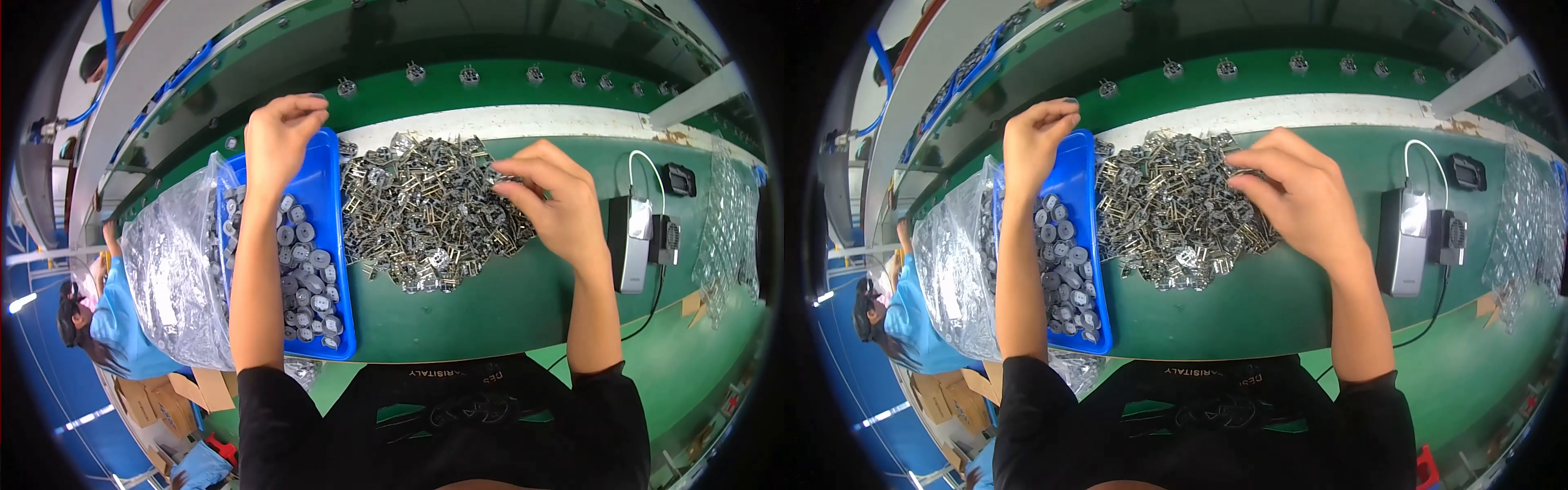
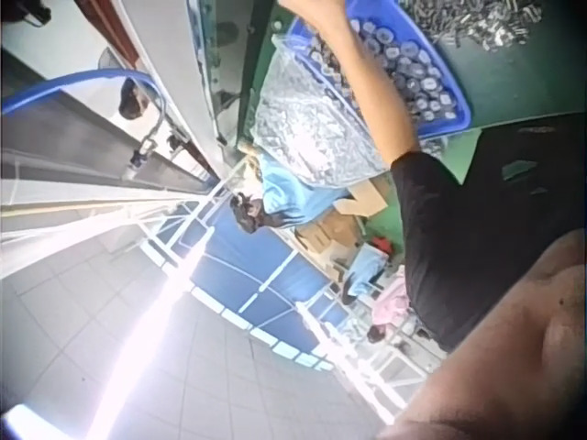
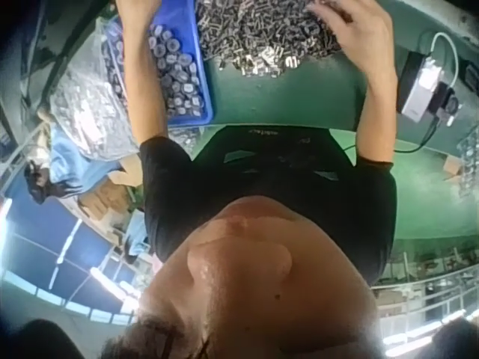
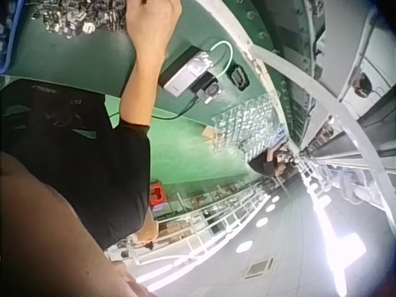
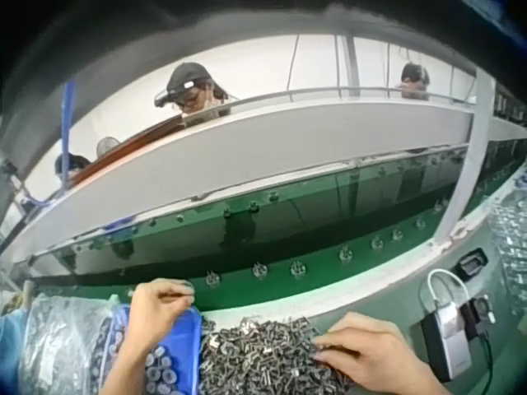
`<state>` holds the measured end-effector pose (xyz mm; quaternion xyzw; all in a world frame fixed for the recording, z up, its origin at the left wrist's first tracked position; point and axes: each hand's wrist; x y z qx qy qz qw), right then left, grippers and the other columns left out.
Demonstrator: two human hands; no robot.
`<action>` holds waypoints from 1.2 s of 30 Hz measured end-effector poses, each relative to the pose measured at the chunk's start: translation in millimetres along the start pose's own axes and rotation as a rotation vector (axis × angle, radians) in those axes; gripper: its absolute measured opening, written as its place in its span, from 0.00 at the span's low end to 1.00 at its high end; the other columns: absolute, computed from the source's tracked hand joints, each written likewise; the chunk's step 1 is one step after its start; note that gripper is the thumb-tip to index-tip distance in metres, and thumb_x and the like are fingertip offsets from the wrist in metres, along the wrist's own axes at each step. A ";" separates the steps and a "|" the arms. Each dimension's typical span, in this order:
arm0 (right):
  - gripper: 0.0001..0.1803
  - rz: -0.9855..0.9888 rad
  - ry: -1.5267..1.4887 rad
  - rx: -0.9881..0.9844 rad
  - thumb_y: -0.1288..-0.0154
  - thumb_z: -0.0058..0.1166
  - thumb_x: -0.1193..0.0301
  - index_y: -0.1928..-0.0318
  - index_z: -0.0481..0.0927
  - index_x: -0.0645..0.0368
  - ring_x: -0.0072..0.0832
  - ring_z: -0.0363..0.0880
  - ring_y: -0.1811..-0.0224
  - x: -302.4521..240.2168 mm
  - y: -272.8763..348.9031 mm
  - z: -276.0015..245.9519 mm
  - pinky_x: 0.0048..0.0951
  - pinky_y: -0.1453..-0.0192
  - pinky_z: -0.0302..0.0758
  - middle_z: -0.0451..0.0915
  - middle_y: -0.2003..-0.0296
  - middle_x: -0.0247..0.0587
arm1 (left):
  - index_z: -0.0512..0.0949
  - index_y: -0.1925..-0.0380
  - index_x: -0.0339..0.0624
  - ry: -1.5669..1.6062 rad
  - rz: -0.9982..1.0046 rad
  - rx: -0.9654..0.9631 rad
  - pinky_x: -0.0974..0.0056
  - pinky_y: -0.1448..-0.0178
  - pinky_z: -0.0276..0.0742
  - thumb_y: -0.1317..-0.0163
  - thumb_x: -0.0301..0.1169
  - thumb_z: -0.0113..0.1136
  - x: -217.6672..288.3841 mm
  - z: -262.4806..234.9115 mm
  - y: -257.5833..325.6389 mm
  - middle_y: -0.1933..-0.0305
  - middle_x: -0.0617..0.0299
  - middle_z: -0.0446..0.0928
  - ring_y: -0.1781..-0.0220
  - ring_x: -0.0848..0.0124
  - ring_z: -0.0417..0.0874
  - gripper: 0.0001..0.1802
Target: The person assembles small metal clips into plastic terminal housings by hand, taking the clips from a blue parts tray and inserting them into the housings to create assembled units.
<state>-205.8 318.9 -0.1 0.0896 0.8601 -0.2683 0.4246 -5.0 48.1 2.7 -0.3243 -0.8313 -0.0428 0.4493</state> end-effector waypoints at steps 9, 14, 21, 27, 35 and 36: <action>0.09 -0.180 -0.158 0.156 0.46 0.67 0.80 0.63 0.85 0.60 0.23 0.79 0.72 -21.0 3.9 31.0 0.24 0.72 0.74 0.80 0.66 0.34 | 0.80 0.55 0.29 0.348 0.009 -0.411 0.68 0.47 0.83 0.51 0.10 0.66 93.8 41.2 87.8 0.50 0.53 0.79 0.51 0.71 0.83 0.20; 0.08 -0.219 -0.122 0.165 0.46 0.65 0.81 0.64 0.84 0.60 0.26 0.78 0.73 -18.1 8.4 43.4 0.26 0.73 0.74 0.77 0.69 0.34 | 0.78 0.53 0.28 0.379 -0.181 -0.502 0.72 0.54 0.83 0.48 0.12 0.66 100.1 50.4 96.7 0.57 0.54 0.83 0.57 0.73 0.85 0.19; 0.11 -0.266 -0.029 0.183 0.48 0.64 0.81 0.63 0.84 0.59 0.27 0.78 0.73 -13.0 10.9 44.3 0.27 0.73 0.75 0.77 0.70 0.34 | 0.79 0.52 0.31 0.621 -0.219 -0.509 0.74 0.59 0.81 0.44 0.17 0.68 94.0 53.8 99.1 0.64 0.60 0.83 0.64 0.77 0.85 0.18; 0.12 -0.112 0.052 0.178 0.37 0.55 0.80 0.53 0.83 0.60 0.36 0.78 0.71 7.7 -6.5 9.4 0.31 0.65 0.75 0.78 0.70 0.41 | 0.82 0.55 0.31 0.365 -0.093 -0.262 0.70 0.57 0.81 0.39 0.21 0.64 59.6 35.7 51.7 0.63 0.57 0.84 0.65 0.74 0.85 0.12; 0.08 0.051 0.280 0.190 0.38 0.60 0.71 0.59 0.85 0.58 0.40 0.81 0.63 43.8 -24.0 29.2 0.37 0.58 0.77 0.83 0.67 0.40 | 0.88 0.60 0.46 -0.482 -0.074 0.014 0.61 0.51 0.81 0.42 0.37 0.65 -26.2 4.3 -51.4 0.63 0.57 0.87 0.57 0.63 0.88 0.12; 0.08 0.024 0.289 0.172 0.39 0.61 0.70 0.59 0.85 0.58 0.40 0.81 0.61 43.1 -30.0 36.1 0.39 0.56 0.77 0.83 0.67 0.40 | 0.88 0.61 0.52 -0.520 -0.067 -0.008 0.58 0.49 0.80 0.43 0.40 0.65 -44.3 7.0 -58.6 0.61 0.58 0.87 0.55 0.58 0.87 0.12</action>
Point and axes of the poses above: each hand's wrist, its own y-axis away from the middle knuckle, its own z-axis out of the palm, x = y × z
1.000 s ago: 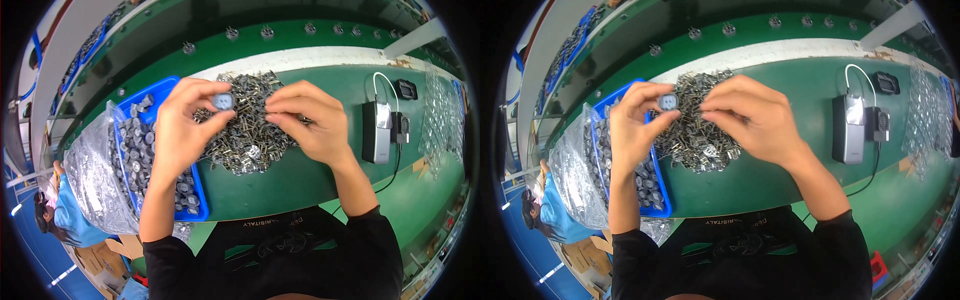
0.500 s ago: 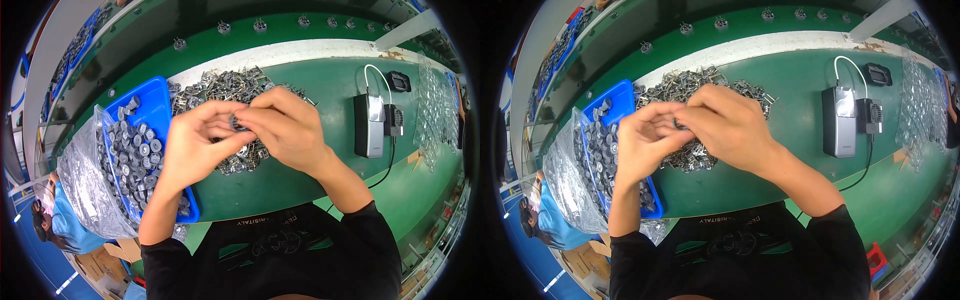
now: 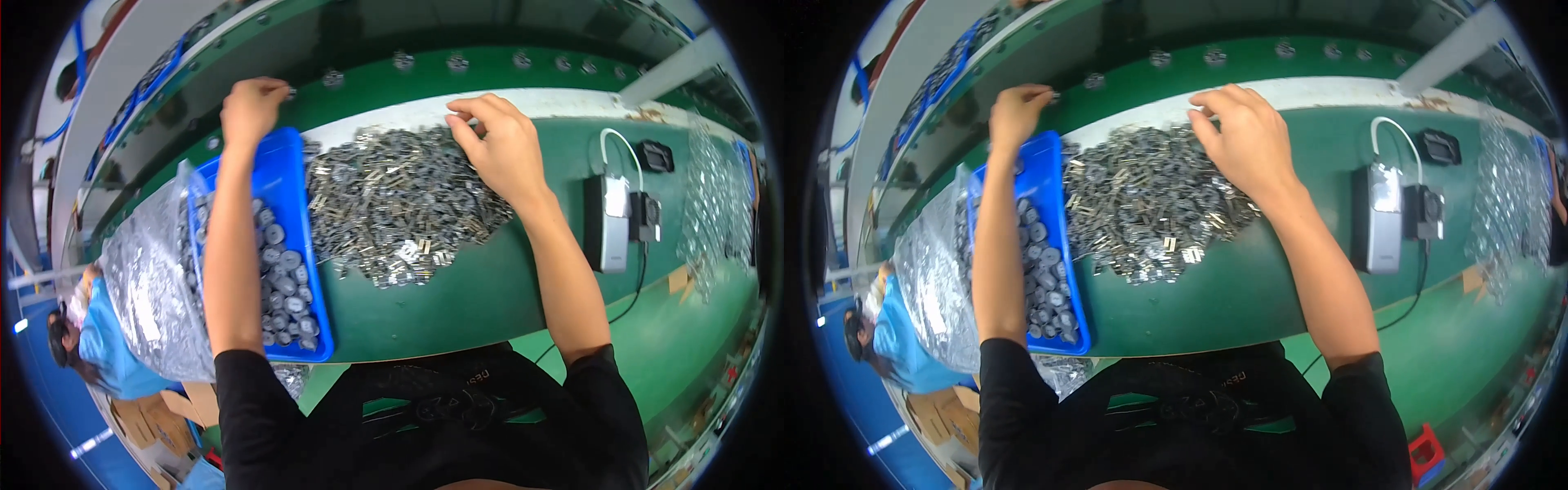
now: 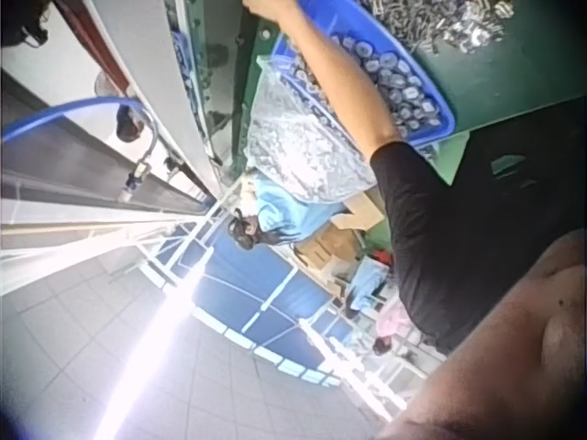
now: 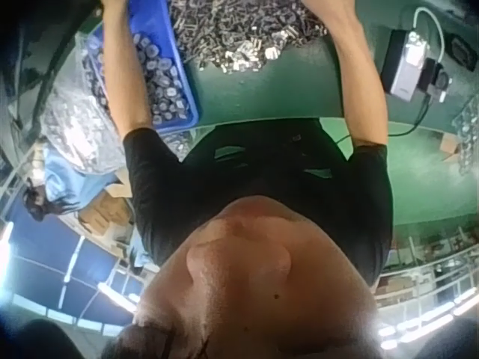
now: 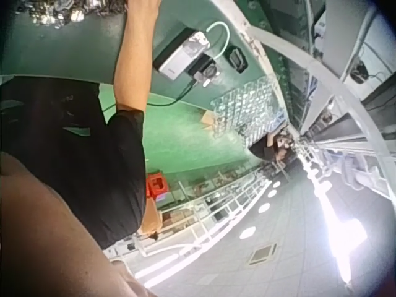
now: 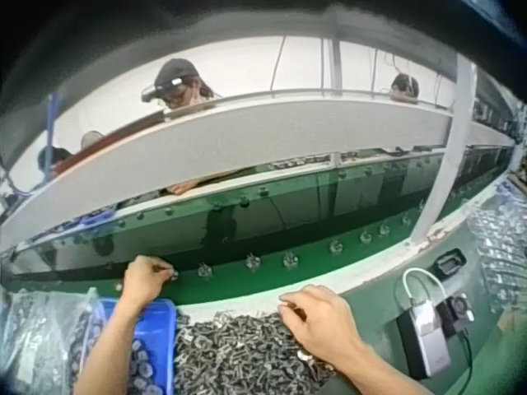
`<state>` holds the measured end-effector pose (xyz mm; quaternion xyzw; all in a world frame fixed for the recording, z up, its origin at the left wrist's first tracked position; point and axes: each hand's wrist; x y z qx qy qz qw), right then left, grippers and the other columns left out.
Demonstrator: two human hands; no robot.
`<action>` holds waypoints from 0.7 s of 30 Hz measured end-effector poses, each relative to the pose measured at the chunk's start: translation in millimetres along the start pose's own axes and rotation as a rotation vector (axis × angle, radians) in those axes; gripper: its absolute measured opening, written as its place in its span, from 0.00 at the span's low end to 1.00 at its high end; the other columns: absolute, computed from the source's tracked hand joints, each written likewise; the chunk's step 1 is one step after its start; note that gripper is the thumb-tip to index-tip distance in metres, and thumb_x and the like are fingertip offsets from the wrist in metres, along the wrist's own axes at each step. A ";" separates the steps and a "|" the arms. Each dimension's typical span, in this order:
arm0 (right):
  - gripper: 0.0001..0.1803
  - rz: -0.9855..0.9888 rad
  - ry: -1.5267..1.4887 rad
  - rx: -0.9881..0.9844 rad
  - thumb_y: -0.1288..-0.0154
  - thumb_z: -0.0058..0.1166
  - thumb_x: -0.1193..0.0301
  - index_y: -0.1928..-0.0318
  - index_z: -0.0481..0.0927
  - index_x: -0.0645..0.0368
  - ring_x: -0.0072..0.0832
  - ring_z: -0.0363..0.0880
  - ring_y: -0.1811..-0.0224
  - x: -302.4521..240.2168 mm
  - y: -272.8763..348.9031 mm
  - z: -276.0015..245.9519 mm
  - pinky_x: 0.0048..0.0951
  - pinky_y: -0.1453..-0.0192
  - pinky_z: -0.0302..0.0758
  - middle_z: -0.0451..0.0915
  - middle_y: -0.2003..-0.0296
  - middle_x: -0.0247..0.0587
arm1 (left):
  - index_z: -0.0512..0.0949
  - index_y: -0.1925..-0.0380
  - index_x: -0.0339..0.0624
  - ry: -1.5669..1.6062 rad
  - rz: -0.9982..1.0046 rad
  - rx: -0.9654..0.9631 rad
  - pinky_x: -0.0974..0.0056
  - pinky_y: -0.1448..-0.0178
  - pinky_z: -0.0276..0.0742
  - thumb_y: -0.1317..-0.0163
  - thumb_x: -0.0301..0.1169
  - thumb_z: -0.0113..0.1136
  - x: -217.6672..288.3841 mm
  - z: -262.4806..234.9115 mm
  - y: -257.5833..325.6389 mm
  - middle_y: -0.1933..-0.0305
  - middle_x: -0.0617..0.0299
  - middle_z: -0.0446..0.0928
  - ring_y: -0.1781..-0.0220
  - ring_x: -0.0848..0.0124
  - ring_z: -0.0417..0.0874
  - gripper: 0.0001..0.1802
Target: The person assembles small metal clips into plastic terminal housings by hand, taking the clips from a blue parts tray and inserting them into the housings to create assembled units.
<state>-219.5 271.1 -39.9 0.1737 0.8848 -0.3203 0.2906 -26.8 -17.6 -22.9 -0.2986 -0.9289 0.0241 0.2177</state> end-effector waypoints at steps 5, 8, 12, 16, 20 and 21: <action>0.09 -0.006 0.054 -0.136 0.38 0.59 0.72 0.58 0.85 0.59 0.43 0.82 0.58 6.5 0.7 7.0 0.40 0.51 0.77 0.85 0.62 0.44 | 0.88 0.60 0.53 -0.032 -0.020 -0.071 0.56 0.46 0.80 0.43 0.41 0.65 1.0 22.3 -4.4 0.59 0.55 0.86 0.54 0.56 0.86 0.13; 0.11 0.106 -0.046 -0.113 0.38 0.58 0.77 0.54 0.84 0.60 0.43 0.84 0.62 3.7 -1.6 3.5 0.39 0.54 0.79 0.84 0.62 0.48 | 0.87 0.59 0.48 -0.001 0.048 0.016 0.57 0.48 0.80 0.41 0.40 0.63 6.3 -12.9 9.2 0.60 0.54 0.86 0.55 0.56 0.87 0.14; 0.15 0.054 -0.046 -0.006 0.42 0.57 0.82 0.54 0.85 0.58 0.33 0.81 0.67 1.5 1.1 -7.2 0.31 0.60 0.77 0.81 0.66 0.43 | 0.86 0.65 0.41 0.029 0.144 -0.168 0.57 0.54 0.80 0.42 0.39 0.63 21.1 -66.7 67.5 0.66 0.52 0.85 0.61 0.56 0.87 0.13; 0.18 -0.073 -0.117 0.049 0.45 0.56 0.86 0.55 0.86 0.57 0.26 0.76 0.71 0.8 3.6 -19.8 0.26 0.64 0.73 0.76 0.68 0.37 | 0.85 0.69 0.38 -0.180 0.064 -0.357 0.55 0.57 0.81 0.43 0.42 0.66 28.9 -86.1 127.9 0.68 0.47 0.84 0.63 0.52 0.87 0.17; 0.15 -0.015 -0.215 0.058 0.44 0.57 0.86 0.57 0.86 0.59 0.22 0.76 0.70 -7.5 10.4 -22.6 0.23 0.63 0.73 0.77 0.66 0.35 | 0.83 0.73 0.32 -0.562 -0.211 -0.300 0.51 0.58 0.83 0.46 0.49 0.70 31.9 -72.6 157.3 0.69 0.43 0.83 0.62 0.48 0.86 0.25; 0.13 -0.014 -0.245 0.054 0.44 0.58 0.86 0.59 0.85 0.60 0.21 0.76 0.70 -10.7 12.6 -22.3 0.23 0.63 0.73 0.77 0.66 0.34 | 0.83 0.73 0.32 -0.573 -0.168 -0.256 0.51 0.58 0.83 0.47 0.49 0.70 30.4 -67.5 161.3 0.67 0.44 0.83 0.61 0.48 0.86 0.25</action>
Point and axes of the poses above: each hand's wrist, its own y-axis away from the middle knuckle, its own z-axis out of the palm, x = y × z
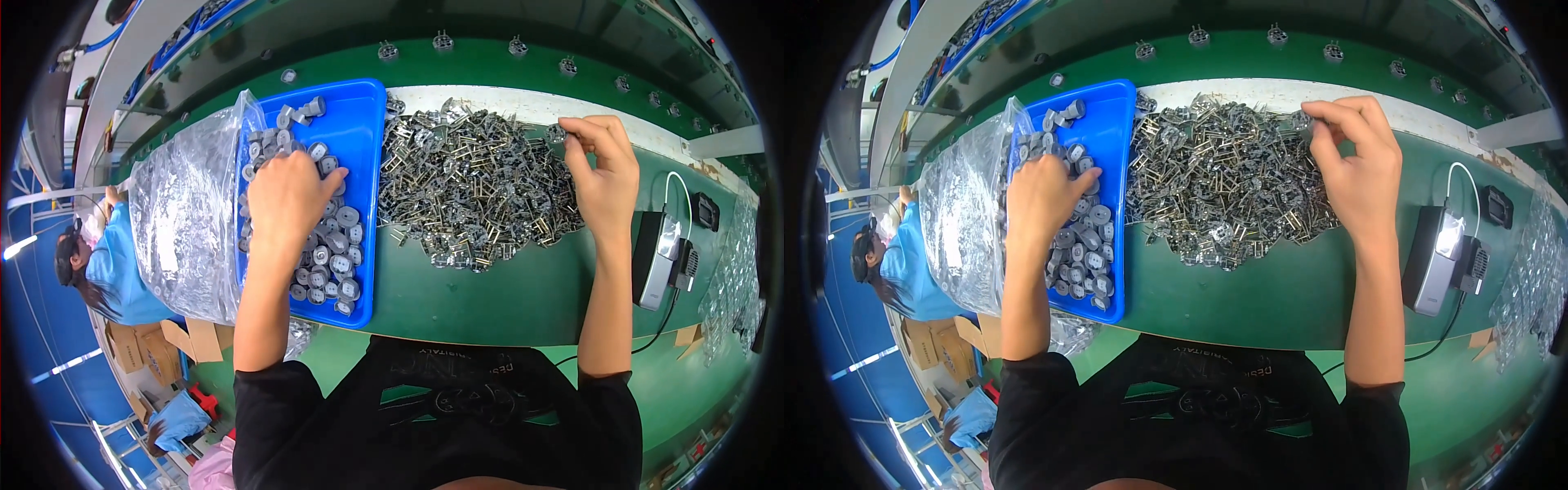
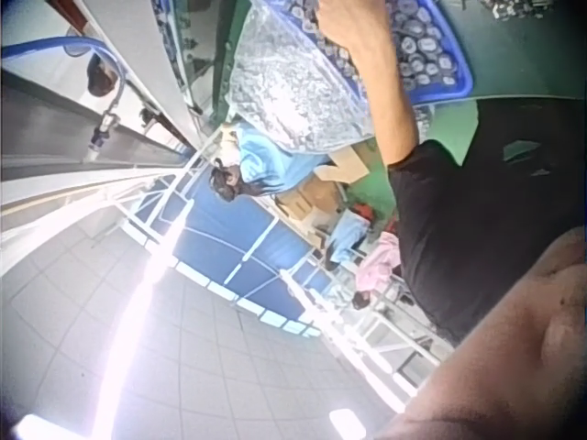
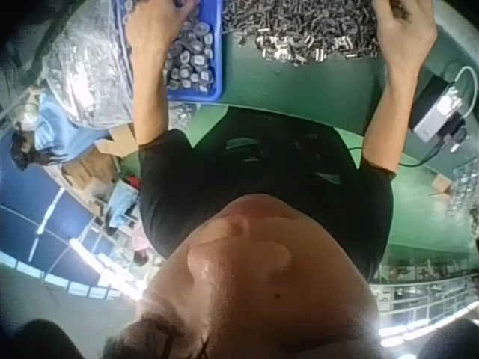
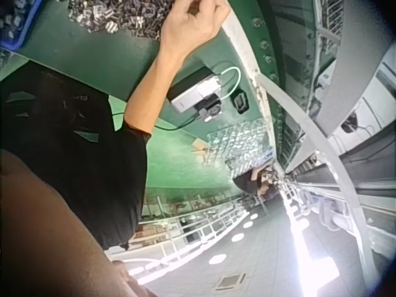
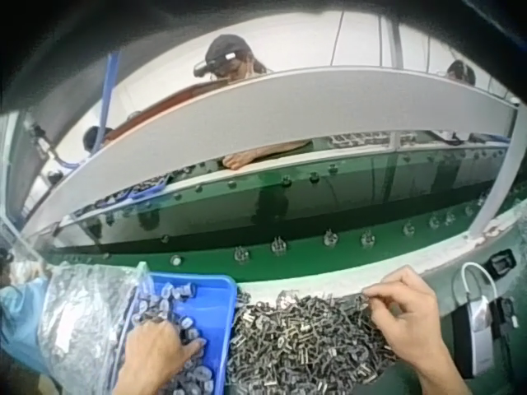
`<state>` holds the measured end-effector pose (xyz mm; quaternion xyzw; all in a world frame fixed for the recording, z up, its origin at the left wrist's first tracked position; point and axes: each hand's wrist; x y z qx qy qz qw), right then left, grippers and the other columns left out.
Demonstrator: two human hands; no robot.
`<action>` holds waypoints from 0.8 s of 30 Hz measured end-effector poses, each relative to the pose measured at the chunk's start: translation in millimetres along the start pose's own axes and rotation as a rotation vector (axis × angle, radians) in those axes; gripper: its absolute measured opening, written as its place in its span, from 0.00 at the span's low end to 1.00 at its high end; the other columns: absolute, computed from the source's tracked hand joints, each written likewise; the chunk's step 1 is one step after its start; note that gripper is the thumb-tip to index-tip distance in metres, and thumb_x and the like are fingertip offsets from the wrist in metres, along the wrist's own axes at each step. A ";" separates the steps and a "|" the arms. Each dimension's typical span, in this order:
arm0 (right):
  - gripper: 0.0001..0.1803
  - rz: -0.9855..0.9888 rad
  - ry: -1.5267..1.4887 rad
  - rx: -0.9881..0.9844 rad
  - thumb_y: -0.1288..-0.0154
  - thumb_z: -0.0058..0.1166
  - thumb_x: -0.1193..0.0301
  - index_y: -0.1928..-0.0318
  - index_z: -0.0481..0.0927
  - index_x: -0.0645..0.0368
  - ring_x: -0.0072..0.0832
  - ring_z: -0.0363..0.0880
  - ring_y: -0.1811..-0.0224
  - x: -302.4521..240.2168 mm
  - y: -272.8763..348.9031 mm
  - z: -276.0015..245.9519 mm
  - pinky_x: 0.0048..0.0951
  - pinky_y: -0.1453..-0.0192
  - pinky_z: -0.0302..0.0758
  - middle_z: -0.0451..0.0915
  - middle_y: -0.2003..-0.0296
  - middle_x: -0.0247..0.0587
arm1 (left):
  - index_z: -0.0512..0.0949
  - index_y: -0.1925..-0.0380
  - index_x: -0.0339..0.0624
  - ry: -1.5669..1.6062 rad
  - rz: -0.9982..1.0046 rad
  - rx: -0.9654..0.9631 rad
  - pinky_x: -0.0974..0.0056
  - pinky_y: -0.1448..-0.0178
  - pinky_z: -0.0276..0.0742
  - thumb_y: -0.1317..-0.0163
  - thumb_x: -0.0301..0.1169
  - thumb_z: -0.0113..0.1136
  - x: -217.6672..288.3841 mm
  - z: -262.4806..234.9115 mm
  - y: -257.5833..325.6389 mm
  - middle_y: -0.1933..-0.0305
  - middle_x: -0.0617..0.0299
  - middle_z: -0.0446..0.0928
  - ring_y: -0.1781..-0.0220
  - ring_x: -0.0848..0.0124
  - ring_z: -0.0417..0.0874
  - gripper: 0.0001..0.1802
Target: The person assembles small metal clips into plastic terminal housings by hand, taking the clips from a blue parts tray and inserting them into the housings to create assembled units.
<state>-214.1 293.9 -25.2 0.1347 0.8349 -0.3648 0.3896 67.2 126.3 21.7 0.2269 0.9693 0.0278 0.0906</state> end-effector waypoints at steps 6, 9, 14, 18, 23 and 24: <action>0.12 -0.172 0.160 -0.132 0.50 0.61 0.87 0.64 0.83 0.61 0.26 0.76 0.69 -2.3 5.1 -8.3 0.28 0.68 0.74 0.76 0.68 0.35 | 0.83 0.69 0.35 -0.005 0.095 0.274 0.54 0.54 0.81 0.51 0.38 0.68 6.2 28.2 5.6 0.63 0.50 0.81 0.59 0.54 0.82 0.16; 0.16 -0.415 0.363 -0.130 0.58 0.62 0.86 0.64 0.84 0.59 0.31 0.75 0.68 -8.9 2.2 -11.7 0.31 0.70 0.73 0.74 0.69 0.36 | 0.83 0.70 0.35 0.052 0.187 0.392 0.55 0.53 0.78 0.52 0.37 0.67 1.4 30.9 4.8 0.65 0.52 0.81 0.62 0.55 0.80 0.15; 0.18 -0.486 0.311 -0.012 0.60 0.64 0.88 0.64 0.86 0.59 0.30 0.77 0.68 -16.1 5.2 -12.4 0.28 0.69 0.74 0.77 0.68 0.37 | 0.85 0.64 0.36 0.343 0.216 0.489 0.58 0.57 0.76 0.55 0.31 0.70 7.6 27.2 7.1 0.69 0.56 0.80 0.68 0.61 0.79 0.16; 0.14 -0.032 -0.306 -0.039 0.53 0.67 0.88 0.63 0.86 0.64 0.27 0.82 0.67 -27.3 14.5 -6.5 0.23 0.64 0.77 0.83 0.67 0.41 | 0.85 0.57 0.41 0.850 0.274 0.316 0.67 0.58 0.78 0.54 0.25 0.67 39.1 1.3 25.0 0.67 0.58 0.78 0.65 0.66 0.83 0.19; 0.10 -0.083 -0.485 -0.223 0.49 0.68 0.84 0.63 0.86 0.64 0.26 0.82 0.67 -48.5 16.0 7.6 0.23 0.64 0.78 0.85 0.65 0.42 | 0.81 0.51 0.30 1.179 0.356 -0.205 0.70 0.50 0.77 0.49 0.16 0.65 66.0 -23.2 43.2 0.59 0.59 0.80 0.57 0.74 0.81 0.22; 0.10 -0.160 -0.368 -0.239 0.49 0.68 0.82 0.64 0.87 0.61 0.25 0.82 0.67 -50.5 15.0 8.2 0.24 0.65 0.78 0.84 0.63 0.40 | 0.81 0.51 0.31 1.198 0.378 -0.240 0.70 0.51 0.77 0.50 0.16 0.65 71.7 -23.9 43.2 0.59 0.58 0.81 0.57 0.74 0.81 0.22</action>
Point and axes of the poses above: each hand's wrist, its own y-axis away from the middle knuckle, its own z-axis out of the palm, x = y × z
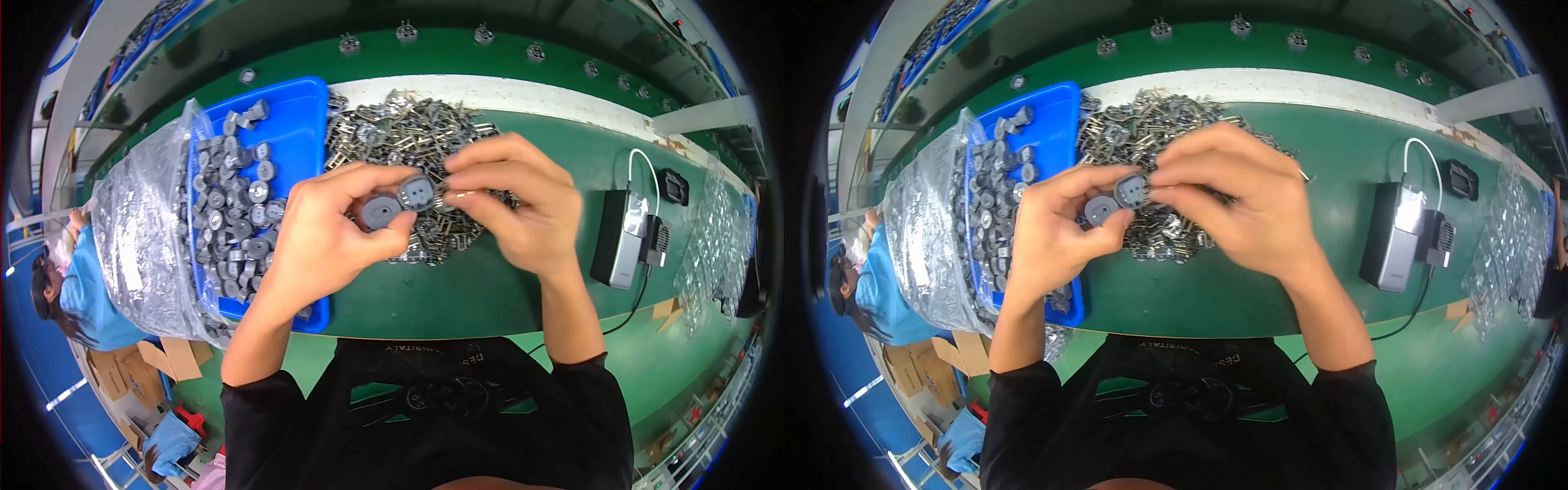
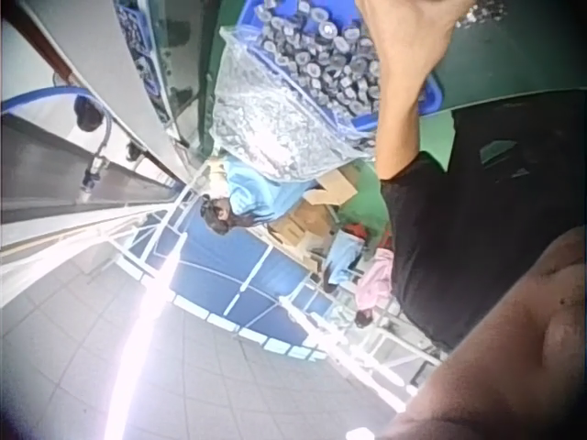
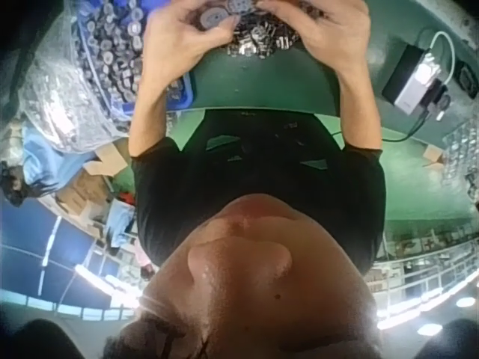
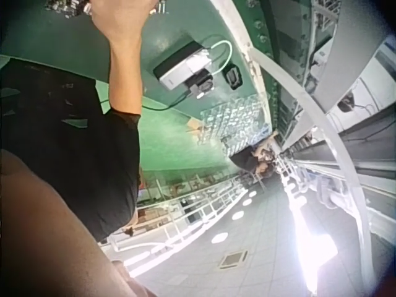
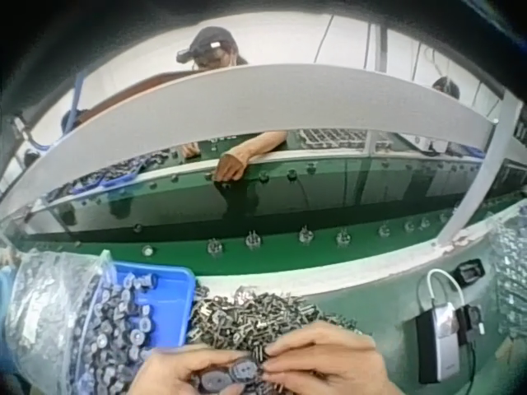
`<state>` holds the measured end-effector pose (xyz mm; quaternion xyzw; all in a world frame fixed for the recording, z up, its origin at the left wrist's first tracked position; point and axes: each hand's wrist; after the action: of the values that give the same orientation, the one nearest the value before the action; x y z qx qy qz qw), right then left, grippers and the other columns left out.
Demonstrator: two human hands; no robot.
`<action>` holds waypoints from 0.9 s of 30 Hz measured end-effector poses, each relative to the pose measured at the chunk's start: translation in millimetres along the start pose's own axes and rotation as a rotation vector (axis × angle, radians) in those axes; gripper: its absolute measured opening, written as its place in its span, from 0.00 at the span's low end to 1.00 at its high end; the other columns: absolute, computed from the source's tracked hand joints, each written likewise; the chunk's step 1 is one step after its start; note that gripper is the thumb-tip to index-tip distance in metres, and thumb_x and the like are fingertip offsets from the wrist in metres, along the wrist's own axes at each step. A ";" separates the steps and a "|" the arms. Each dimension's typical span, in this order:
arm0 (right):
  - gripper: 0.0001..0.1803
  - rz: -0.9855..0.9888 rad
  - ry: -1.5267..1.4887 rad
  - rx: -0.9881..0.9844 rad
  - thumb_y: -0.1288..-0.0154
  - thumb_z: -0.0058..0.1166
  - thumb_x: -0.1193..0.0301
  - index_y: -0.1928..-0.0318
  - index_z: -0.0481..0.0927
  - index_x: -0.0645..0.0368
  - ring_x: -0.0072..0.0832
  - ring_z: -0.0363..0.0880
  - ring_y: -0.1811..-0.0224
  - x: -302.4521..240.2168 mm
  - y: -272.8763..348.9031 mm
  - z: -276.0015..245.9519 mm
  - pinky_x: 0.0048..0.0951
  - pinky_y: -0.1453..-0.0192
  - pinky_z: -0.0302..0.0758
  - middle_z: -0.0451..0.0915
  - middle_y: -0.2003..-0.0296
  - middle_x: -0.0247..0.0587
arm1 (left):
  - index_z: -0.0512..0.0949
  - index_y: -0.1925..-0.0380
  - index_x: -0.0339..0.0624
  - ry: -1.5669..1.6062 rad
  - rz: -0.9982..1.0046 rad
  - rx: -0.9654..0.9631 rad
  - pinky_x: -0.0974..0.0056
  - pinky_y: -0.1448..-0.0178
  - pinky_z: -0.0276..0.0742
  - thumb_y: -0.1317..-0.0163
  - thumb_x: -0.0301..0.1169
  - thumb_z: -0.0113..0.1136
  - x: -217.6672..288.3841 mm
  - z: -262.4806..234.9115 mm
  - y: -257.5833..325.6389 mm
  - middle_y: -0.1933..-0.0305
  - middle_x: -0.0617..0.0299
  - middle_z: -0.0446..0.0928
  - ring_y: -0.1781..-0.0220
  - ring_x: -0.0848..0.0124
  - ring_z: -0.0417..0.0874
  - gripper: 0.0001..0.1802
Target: The person assembles small metal clips into plastic terminal housings by hand, taking the clips from a blue parts tray and inserting them into the housings to create assembled units.
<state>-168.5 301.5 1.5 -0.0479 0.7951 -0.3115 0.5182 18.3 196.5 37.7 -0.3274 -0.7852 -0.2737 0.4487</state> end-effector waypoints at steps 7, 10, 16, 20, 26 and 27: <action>0.09 0.072 0.067 -0.048 0.47 0.67 0.80 0.64 0.86 0.59 0.26 0.81 0.67 -3.9 4.1 -0.4 0.25 0.66 0.77 0.79 0.64 0.34 | 0.82 0.51 0.36 0.209 -0.003 -0.049 0.75 0.74 0.68 0.48 0.28 0.69 -6.7 17.2 -6.4 0.66 0.62 0.84 0.79 0.85 0.70 0.22; 0.10 0.065 0.127 -0.039 0.46 0.66 0.80 0.61 0.86 0.58 0.28 0.82 0.67 -1.9 8.4 0.8 0.26 0.66 0.78 0.81 0.63 0.34 | 0.81 0.50 0.33 0.312 -0.063 -0.103 0.76 0.73 0.68 0.43 0.27 0.68 -4.0 16.3 -9.2 0.66 0.65 0.84 0.76 0.87 0.71 0.20; 0.15 0.183 0.029 -0.070 0.40 0.59 0.81 0.52 0.85 0.58 0.30 0.84 0.65 5.4 8.8 -12.4 0.28 0.62 0.80 0.85 0.62 0.39 | 0.81 0.53 0.31 0.324 -0.081 -0.018 0.75 0.69 0.74 0.37 0.22 0.61 -11.8 9.2 -24.4 0.66 0.65 0.81 0.72 0.83 0.77 0.13; 0.10 0.212 0.330 0.145 0.37 0.58 0.80 0.55 0.85 0.60 0.30 0.82 0.67 28.6 2.0 -52.9 0.27 0.62 0.77 0.84 0.64 0.42 | 0.80 0.55 0.30 0.144 -0.056 0.080 0.71 0.67 0.77 0.35 0.28 0.56 -23.4 -26.3 -70.8 0.67 0.61 0.80 0.72 0.78 0.79 0.13; 0.09 0.535 0.718 -0.152 0.42 0.58 0.74 0.60 0.84 0.61 0.45 0.83 0.62 22.9 7.7 -82.5 0.42 0.56 0.77 0.83 0.65 0.46 | 0.83 0.54 0.31 -0.152 -0.079 0.226 0.71 0.63 0.77 0.36 0.33 0.59 -65.4 -101.1 -164.8 0.64 0.60 0.82 0.70 0.77 0.78 0.17; 0.09 0.518 0.710 -0.145 0.42 0.58 0.74 0.60 0.84 0.61 0.45 0.83 0.62 20.9 7.6 -82.0 0.42 0.56 0.77 0.83 0.65 0.46 | 0.83 0.55 0.31 -0.144 -0.073 0.253 0.71 0.64 0.78 0.38 0.32 0.61 -74.5 -107.5 -178.2 0.65 0.59 0.83 0.72 0.77 0.78 0.16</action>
<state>-246.3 335.8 2.8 0.2264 0.9293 -0.1121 0.2693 -32.0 -14.6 -4.2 -0.2584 -0.8549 -0.1644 0.4188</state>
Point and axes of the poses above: each hand's wrist, its own y-axis away from the middle knuckle, its own z-axis out of the palm, x = y × z
